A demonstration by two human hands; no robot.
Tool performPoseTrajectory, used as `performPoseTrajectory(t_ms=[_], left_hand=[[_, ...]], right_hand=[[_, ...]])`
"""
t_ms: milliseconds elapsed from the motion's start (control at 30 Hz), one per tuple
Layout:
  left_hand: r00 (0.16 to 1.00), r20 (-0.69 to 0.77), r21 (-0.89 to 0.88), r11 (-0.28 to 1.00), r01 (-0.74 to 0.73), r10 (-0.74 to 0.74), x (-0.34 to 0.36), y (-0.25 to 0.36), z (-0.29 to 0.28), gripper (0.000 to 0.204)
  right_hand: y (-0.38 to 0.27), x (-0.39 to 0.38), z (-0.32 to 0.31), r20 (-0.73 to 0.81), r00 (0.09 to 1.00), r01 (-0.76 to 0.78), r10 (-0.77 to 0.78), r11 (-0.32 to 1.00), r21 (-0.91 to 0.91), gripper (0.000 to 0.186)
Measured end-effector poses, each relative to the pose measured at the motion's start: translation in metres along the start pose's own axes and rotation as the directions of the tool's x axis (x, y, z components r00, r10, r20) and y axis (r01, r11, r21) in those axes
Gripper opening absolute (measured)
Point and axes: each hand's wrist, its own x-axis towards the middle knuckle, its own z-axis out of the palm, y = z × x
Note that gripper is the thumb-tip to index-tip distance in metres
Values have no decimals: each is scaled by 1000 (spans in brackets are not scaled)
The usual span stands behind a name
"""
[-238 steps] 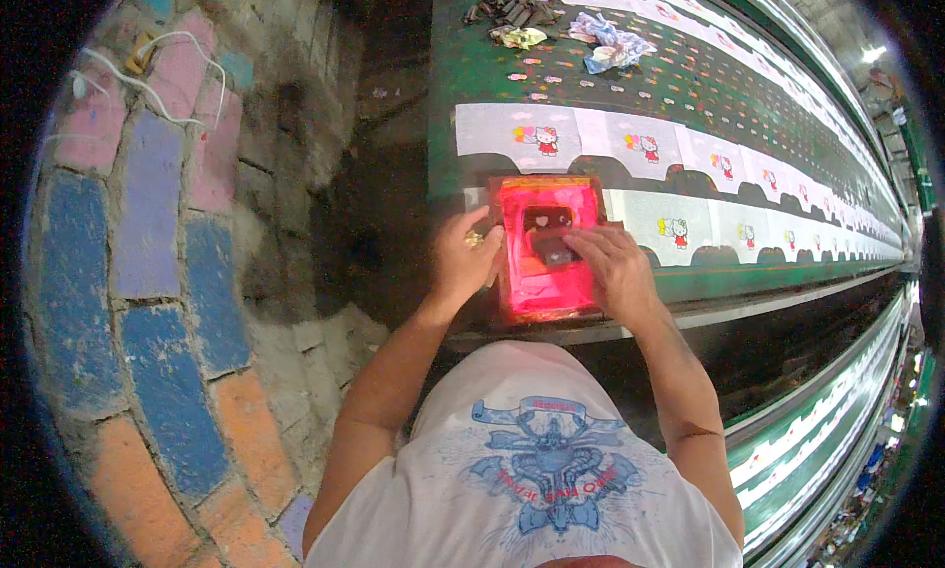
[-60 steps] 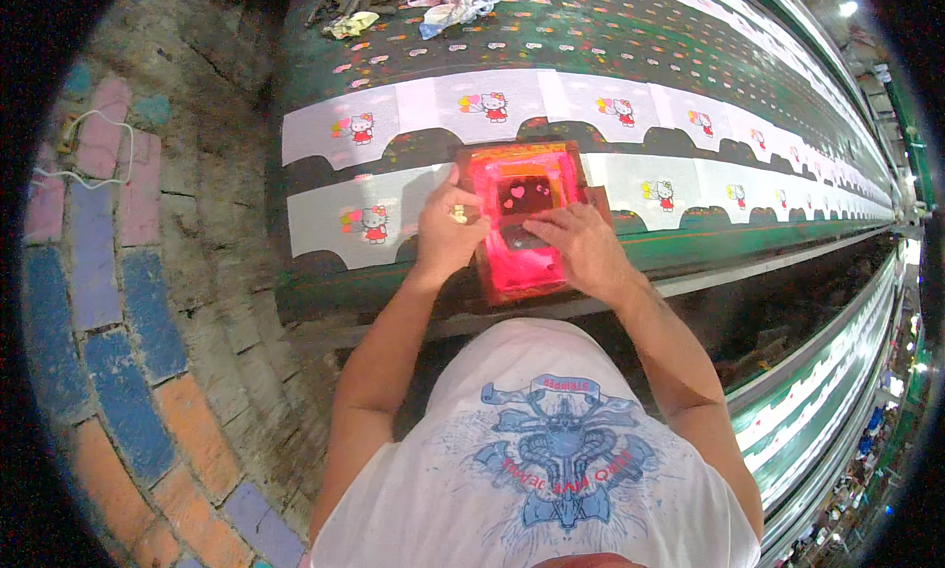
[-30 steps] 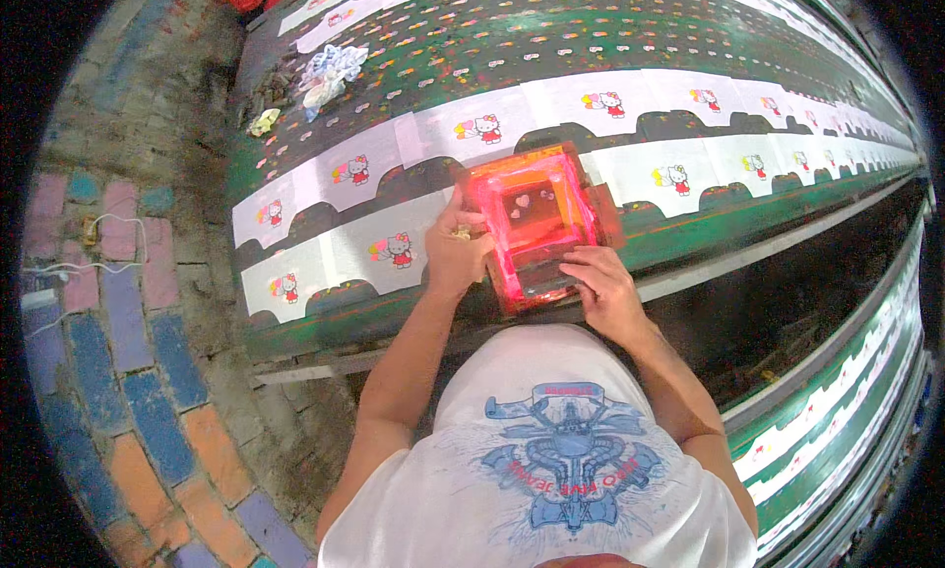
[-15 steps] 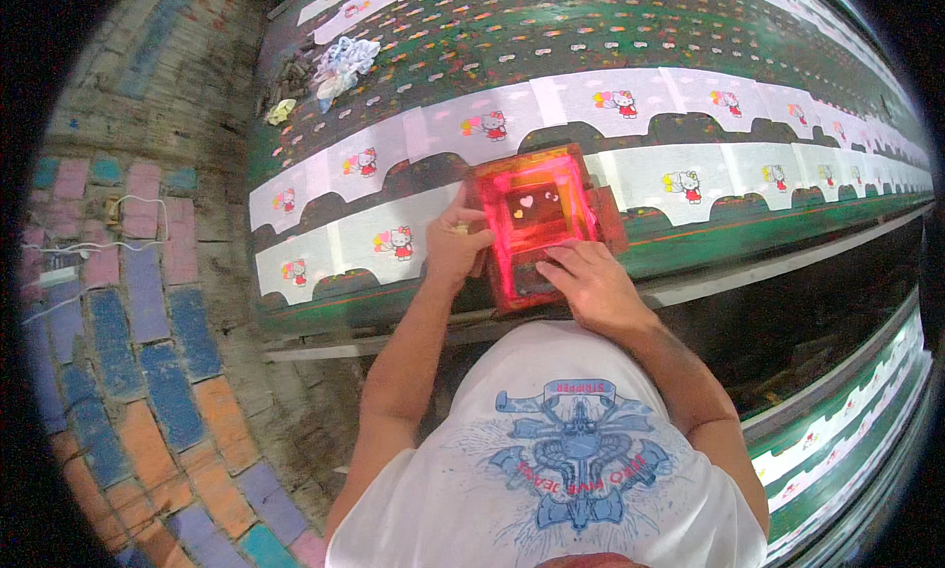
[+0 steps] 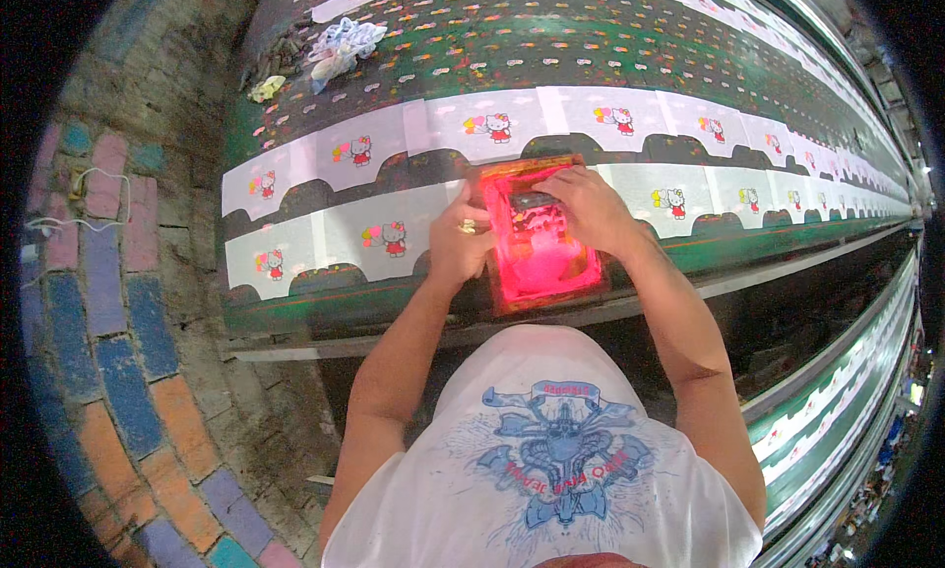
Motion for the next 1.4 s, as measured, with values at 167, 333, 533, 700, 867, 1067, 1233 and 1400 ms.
performPoseTrajectory(t_ms=[167,333,533,700,867,1067,1233,1400], left_hand=[[996,9,23,996,89,-89,-4,29,4,23],[993,19,-26,993,114,-114,-5,17,6,23],[997,12,55,996,72,-73,-3,8,3,26],[998,-1,258,965,56,-58,-2,40,3,24],[1000,7,224,975,1,-3,-2,51,20,23],[994,22,104,988,-110,108,0,68,128,22],[999,22,72,997,-24,23,2,60,230,23],[1000,22,-26,1000,11,-10,11,35,276,22]], right_hand=[[-18,-15,9,4,999,-35,35,998,-55,63],[-56,-50,8,16,998,-54,56,991,-122,58],[-81,-84,15,24,999,-41,44,995,-90,61],[-84,-102,13,-9,998,-61,61,998,27,64],[-51,-136,17,-233,971,-16,57,985,171,53],[15,-199,-5,-354,928,-44,118,977,211,46],[81,-260,-44,-358,915,-114,186,971,212,49],[129,-293,-64,-366,919,-61,146,971,233,51]])
